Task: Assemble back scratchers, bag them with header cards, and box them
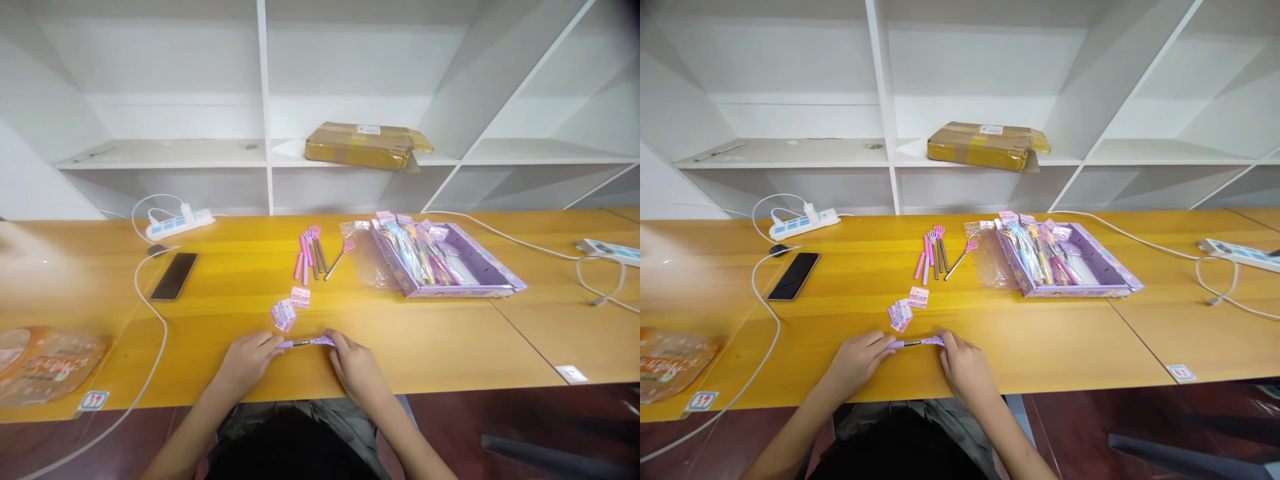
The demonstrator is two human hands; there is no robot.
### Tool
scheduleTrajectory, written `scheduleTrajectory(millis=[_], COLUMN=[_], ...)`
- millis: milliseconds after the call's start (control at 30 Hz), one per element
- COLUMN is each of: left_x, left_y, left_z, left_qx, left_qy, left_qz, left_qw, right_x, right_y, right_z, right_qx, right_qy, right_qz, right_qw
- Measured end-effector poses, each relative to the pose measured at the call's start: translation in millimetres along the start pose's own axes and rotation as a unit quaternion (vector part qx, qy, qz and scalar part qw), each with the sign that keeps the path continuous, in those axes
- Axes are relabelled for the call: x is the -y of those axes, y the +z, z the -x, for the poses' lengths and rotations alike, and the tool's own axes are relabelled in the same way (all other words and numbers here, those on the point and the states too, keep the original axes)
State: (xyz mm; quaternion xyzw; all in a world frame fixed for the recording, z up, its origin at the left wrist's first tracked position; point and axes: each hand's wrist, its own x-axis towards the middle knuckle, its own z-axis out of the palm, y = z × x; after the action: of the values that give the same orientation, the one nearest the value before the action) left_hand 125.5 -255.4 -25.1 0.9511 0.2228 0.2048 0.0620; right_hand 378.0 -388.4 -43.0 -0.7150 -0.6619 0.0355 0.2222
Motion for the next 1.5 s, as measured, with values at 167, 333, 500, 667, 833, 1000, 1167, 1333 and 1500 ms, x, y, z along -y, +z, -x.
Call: scheduleTrajectory(millis=[167,333,500,667,833,1000,1167,1333,1500], left_x=[23,81,110,106,102,100,102,100,96], left_y=[-22.0,-70.1,-88.8,-67.6,-60.3,-65.3,-62.7,-65.3,-84.0], left_z=[10,51,89,90,82,81,86,89,85], left_qx=[-0.005,0.001,-0.024,-0.035,-0.043,-0.025,-0.017,-0.063,-0.051], left_qy=[-0.007,-0.02,-0.022,-0.061,-0.111,-0.132,-0.119,-0.085,-0.087], left_qz=[-0.055,-0.083,-0.033,-0.001,0.05,0.059,0.035,0.02,0.014], left_qw=[0.998,0.996,0.999,0.998,0.992,0.989,0.992,0.994,0.995], right_x=[-42,-145,-219,-220,-218,-220,-215,-204,-194], right_y=[-25,-78,-101,-77,-67,-70,-73,-76,-82], right_z=[2,41,93,102,99,99,89,74,65], right_qx=[-0.038,-0.067,-0.127,-0.12,-0.129,-0.095,-0.069,-0.089,-0.099], right_qy=[0.076,0.202,0.285,0.314,0.352,0.362,0.34,0.37,0.366], right_qz=[-0.024,0.023,0.072,0.022,0.041,0.067,0.103,0.107,0.112], right_qw=[0.996,0.977,0.947,0.942,0.926,0.925,0.932,0.919,0.918])
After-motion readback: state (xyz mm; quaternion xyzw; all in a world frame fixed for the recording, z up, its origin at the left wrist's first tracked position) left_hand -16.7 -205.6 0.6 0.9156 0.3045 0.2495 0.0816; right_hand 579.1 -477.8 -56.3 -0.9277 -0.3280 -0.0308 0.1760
